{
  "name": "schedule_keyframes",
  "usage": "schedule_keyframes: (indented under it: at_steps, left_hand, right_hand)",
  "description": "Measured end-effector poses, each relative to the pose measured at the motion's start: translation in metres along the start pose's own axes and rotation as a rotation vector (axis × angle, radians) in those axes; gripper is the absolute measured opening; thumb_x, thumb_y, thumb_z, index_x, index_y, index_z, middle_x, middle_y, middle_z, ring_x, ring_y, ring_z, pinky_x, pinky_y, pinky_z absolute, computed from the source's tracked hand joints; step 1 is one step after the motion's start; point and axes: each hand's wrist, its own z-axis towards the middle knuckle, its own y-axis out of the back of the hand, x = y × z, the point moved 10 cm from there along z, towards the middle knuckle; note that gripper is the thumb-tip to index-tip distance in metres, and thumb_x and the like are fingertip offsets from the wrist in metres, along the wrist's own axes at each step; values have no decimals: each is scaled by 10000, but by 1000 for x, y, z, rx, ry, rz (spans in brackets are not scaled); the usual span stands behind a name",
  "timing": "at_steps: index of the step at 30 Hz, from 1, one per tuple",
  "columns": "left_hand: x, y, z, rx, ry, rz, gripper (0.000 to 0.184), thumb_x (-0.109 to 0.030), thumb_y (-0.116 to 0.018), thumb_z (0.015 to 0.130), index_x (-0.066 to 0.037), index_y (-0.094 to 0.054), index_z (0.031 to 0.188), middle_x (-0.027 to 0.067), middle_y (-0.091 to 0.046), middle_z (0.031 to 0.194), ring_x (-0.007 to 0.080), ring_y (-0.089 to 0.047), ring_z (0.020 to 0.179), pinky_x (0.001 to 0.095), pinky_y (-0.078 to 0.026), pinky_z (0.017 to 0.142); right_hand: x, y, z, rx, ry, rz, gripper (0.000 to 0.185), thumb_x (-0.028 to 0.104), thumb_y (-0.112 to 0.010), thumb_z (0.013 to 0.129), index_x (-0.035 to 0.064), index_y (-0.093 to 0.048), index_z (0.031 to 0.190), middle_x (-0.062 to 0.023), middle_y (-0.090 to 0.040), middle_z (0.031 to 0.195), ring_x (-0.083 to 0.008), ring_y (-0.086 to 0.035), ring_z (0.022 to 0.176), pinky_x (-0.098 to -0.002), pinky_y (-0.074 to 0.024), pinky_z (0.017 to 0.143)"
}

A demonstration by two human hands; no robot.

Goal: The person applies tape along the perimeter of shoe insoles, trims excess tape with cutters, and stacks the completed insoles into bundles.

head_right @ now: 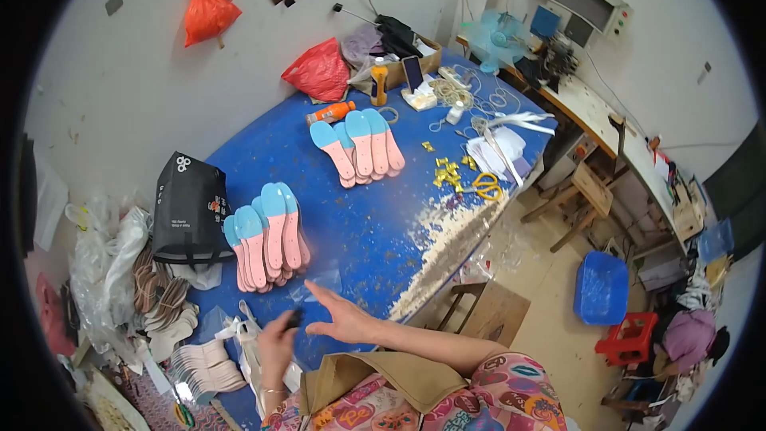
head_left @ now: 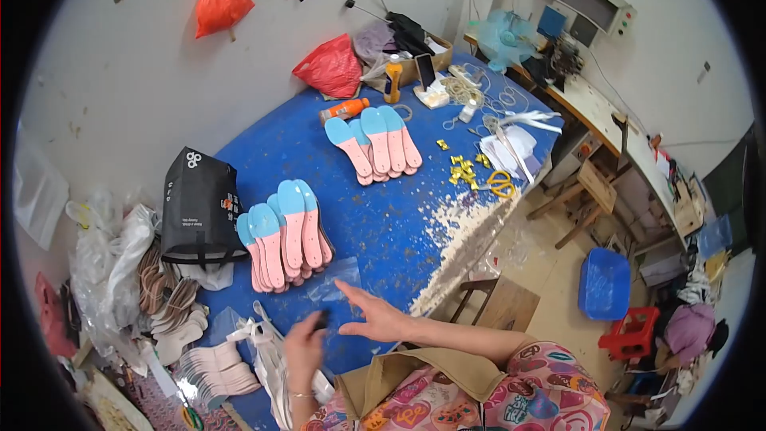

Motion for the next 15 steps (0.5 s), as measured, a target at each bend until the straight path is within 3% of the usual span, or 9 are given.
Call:
schedule_keyframes:
  at_steps: [1, 2, 3, 6, 8, 11, 12, 13, 15]
  left_hand:
    - [-22, -25, -11, 45, -73, -96, 348, -18, -607, 696, -80, -617, 1039, 151, -628, 852, 304, -604, 736, 335, -480, 684]
    - [-57, -42, -17, 187, -15, -87, 320, -24, -592, 707, -88, -627, 1019, 153, -626, 853, 314, -608, 757, 350, -483, 666]
    - [-90, -46, -24, 108, -185, -71, 285, -27, -577, 714, -82, -628, 989, 149, -622, 828, 323, -604, 755, 369, -483, 649]
    - [-155, -69, -42, 133, -471, 22, 476, 0, -565, 690, -110, -496, 1148, 132, -602, 734, 319, -590, 678, 406, -464, 587]
    - [-198, -83, -50, 149, -585, 59, 543, 12, -578, 672, -102, -459, 1189, 125, -590, 706, 310, -586, 657, 400, -458, 568]
    - [-249, -98, -64, 217, -698, 12, 614, 20, -598, 652, -96, -429, 1231, 117, -580, 693, 300, -581, 644, 384, -456, 560]
    - [-269, -97, -70, 243, -749, -71, 652, 14, -612, 650, -86, -402, 1259, 122, -596, 767, 298, -576, 661, 381, -458, 571]
    - [-282, -95, -71, 284, -714, -225, 686, -4, -660, 646, -81, -390, 1272, 132, -598, 945, 256, -577, 666, 345, -460, 566]
    - [-294, -88, -66, 260, -738, -298, 711, -16, -685, 643, -80, -382, 1283, 131, -572, 1032, 222, -583, 691, 310, -458, 569]
  right_hand:
    - [3, 6, -15, -35, -2, 50, 716, 234, -663, 771, 78, -279, 1356, -179, -455, 1247, -253, -511, 1045, -335, -453, 814]
    - [3, 12, -31, -64, -11, 102, 715, 233, -671, 759, 62, -298, 1344, -185, -455, 1240, -262, -508, 1047, -339, -447, 822]
    - [3, 20, -49, -96, 0, 4, 687, 198, -670, 749, 43, -326, 1323, -188, -474, 1205, -265, -511, 1042, -333, -436, 841]
    - [12, 67, -106, -348, 0, -64, 657, 103, -693, 721, 12, -362, 1281, -133, -516, 1111, -215, -515, 1013, -310, -426, 854]
    - [-11, 91, -139, -540, -151, 292, 528, 160, -686, 745, 14, -455, 1197, -113, -544, 1042, -176, -538, 936, -298, -445, 798]
    - [18, 131, -171, -622, -65, 532, 454, 58, -663, 750, 33, -467, 1158, -80, -535, 1033, -123, -529, 936, -249, -446, 794]
    - [21, 143, -185, -680, -61, 511, 453, 18, -650, 749, 36, -458, 1160, -82, -532, 1056, -128, -528, 961, -251, -446, 814]
    - [23, 154, -200, -735, -13, 626, 493, -15, -643, 738, 33, -433, 1181, -86, -523, 1084, -144, -522, 990, -267, -448, 832]
    - [33, 183, -232, -843, 11, 724, 573, -87, -620, 714, 19, -380, 1223, -106, -483, 1192, -189, -500, 1070, -308, -443, 885]
